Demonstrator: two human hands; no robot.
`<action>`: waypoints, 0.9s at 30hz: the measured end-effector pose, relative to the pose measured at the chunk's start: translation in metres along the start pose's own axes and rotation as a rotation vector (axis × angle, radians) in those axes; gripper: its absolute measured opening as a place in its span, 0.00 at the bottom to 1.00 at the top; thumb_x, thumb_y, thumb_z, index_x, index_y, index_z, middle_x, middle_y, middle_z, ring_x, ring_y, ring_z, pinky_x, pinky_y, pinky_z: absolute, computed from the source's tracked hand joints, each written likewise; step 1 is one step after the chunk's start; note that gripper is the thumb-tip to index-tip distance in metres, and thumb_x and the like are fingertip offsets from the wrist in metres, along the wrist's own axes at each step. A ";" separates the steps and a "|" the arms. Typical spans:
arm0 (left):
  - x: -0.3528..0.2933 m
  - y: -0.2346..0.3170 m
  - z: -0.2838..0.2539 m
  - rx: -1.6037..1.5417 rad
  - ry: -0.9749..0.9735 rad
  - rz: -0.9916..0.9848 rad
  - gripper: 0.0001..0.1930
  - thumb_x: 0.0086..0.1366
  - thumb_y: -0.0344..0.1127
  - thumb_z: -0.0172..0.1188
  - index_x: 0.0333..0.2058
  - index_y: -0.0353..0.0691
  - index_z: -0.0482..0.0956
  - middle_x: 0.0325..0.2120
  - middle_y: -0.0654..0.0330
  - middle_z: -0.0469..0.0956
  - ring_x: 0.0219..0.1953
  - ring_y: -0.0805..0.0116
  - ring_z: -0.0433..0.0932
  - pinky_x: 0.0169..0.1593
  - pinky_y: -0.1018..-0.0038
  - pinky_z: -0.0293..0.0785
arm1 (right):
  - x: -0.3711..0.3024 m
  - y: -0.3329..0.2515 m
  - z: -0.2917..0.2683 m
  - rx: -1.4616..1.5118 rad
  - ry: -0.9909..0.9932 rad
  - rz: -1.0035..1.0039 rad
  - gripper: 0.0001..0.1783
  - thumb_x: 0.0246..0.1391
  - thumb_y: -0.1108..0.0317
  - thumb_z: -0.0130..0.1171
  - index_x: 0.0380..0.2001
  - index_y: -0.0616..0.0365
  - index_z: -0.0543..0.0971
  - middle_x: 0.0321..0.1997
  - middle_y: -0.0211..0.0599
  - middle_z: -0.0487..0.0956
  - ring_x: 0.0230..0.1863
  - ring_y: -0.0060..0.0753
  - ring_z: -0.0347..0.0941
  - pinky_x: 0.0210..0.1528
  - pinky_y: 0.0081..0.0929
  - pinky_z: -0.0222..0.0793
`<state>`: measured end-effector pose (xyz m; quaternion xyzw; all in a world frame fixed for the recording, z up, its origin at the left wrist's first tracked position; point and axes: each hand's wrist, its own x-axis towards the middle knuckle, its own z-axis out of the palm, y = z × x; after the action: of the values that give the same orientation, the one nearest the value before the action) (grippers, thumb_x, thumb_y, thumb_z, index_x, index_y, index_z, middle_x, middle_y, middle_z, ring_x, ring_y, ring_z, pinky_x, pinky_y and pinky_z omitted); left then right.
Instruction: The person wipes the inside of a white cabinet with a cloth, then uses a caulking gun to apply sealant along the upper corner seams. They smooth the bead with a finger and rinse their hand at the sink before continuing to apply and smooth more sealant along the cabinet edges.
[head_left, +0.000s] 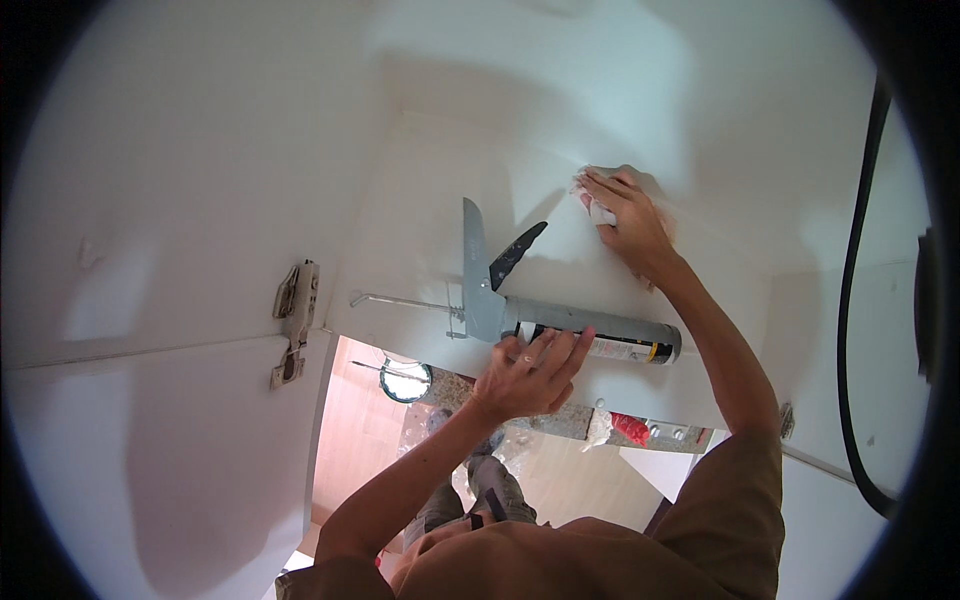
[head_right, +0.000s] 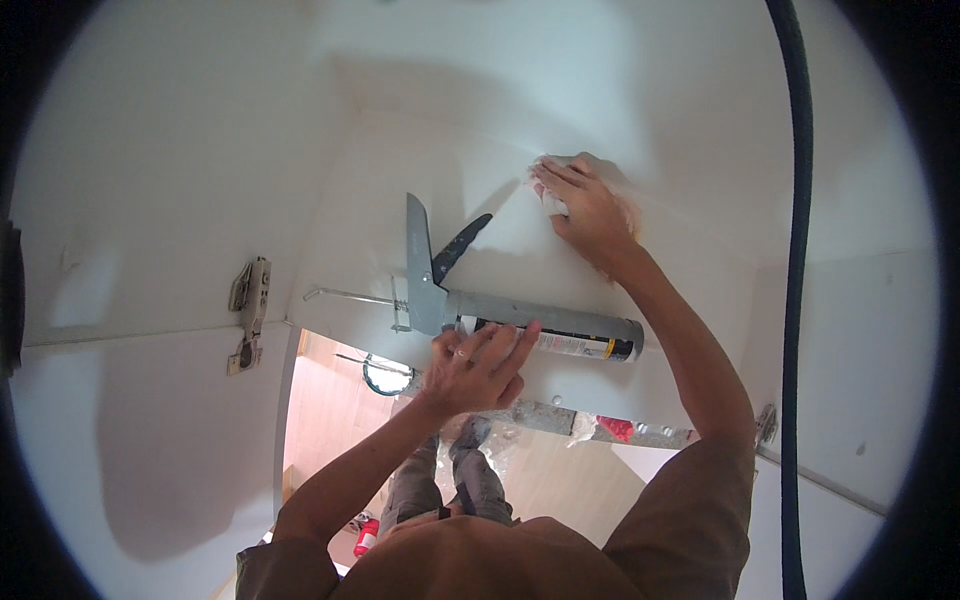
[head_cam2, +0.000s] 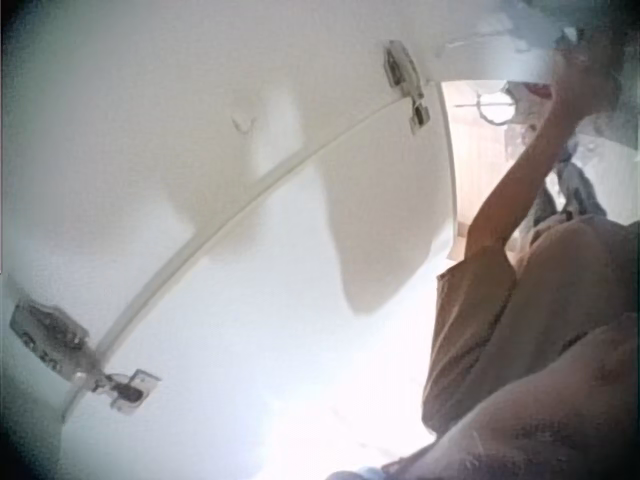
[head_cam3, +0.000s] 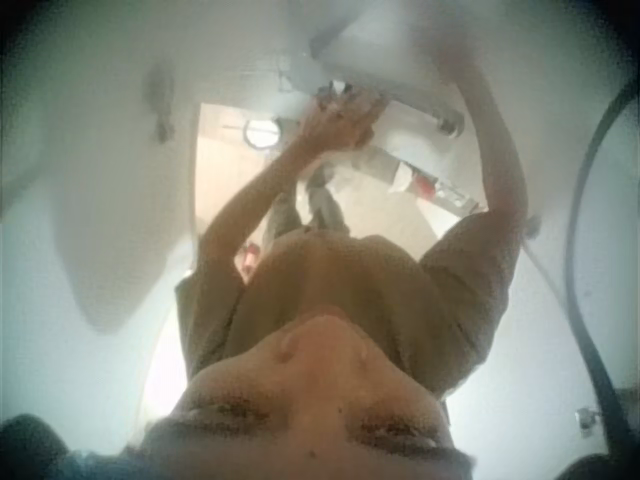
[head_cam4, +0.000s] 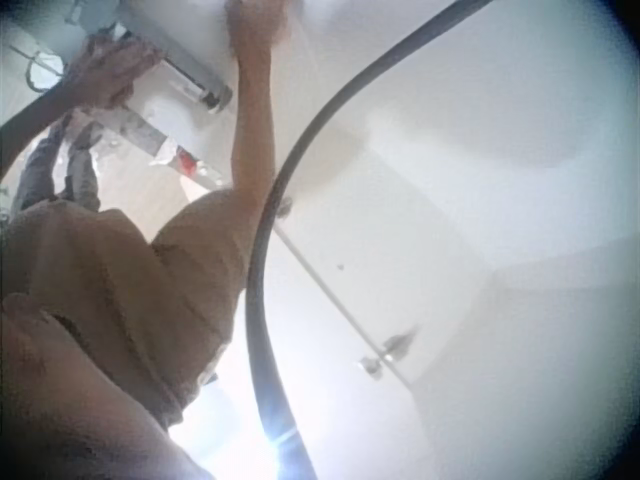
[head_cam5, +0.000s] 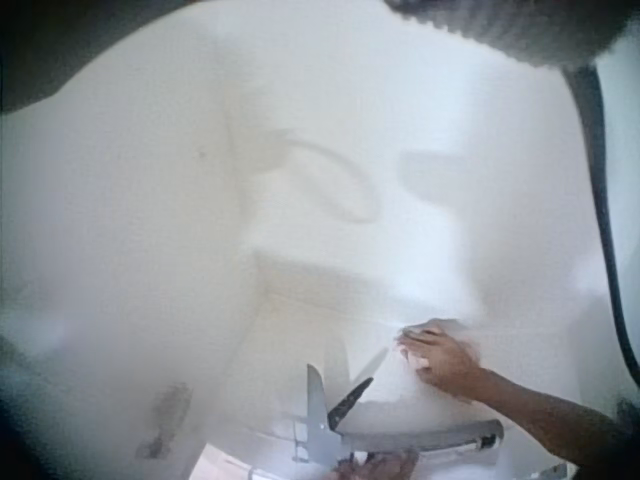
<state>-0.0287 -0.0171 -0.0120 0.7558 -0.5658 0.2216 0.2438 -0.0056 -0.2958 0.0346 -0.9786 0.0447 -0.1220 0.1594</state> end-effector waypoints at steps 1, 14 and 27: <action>-0.001 0.000 0.000 0.009 0.001 -0.001 0.35 0.51 0.47 0.60 0.62 0.52 0.76 0.49 0.70 0.72 0.51 0.71 0.68 0.43 0.62 0.63 | 0.006 -0.005 0.002 0.002 -0.029 -0.002 0.35 0.43 0.81 0.61 0.59 0.55 0.77 0.65 0.38 0.75 0.62 0.47 0.69 0.64 0.39 0.70; 0.003 0.004 -0.002 0.033 0.016 -0.001 0.37 0.50 0.51 0.60 0.62 0.52 0.76 0.51 0.70 0.72 0.52 0.72 0.66 0.46 0.65 0.63 | 0.107 -0.074 0.037 0.084 -0.139 -0.222 0.28 0.46 0.78 0.61 0.55 0.53 0.80 0.58 0.37 0.79 0.57 0.44 0.71 0.58 0.37 0.73; 0.007 0.003 -0.007 0.027 -0.010 0.000 0.39 0.49 0.52 0.62 0.63 0.50 0.74 0.49 0.70 0.72 0.51 0.72 0.67 0.43 0.66 0.64 | 0.037 -0.013 0.002 0.176 -0.101 -0.237 0.23 0.54 0.77 0.58 0.55 0.58 0.79 0.57 0.45 0.80 0.55 0.49 0.73 0.60 0.39 0.71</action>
<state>-0.0298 -0.0187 -0.0013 0.7601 -0.5641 0.2253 0.2308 0.0318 -0.2872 0.0456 -0.9641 -0.0901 -0.0939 0.2313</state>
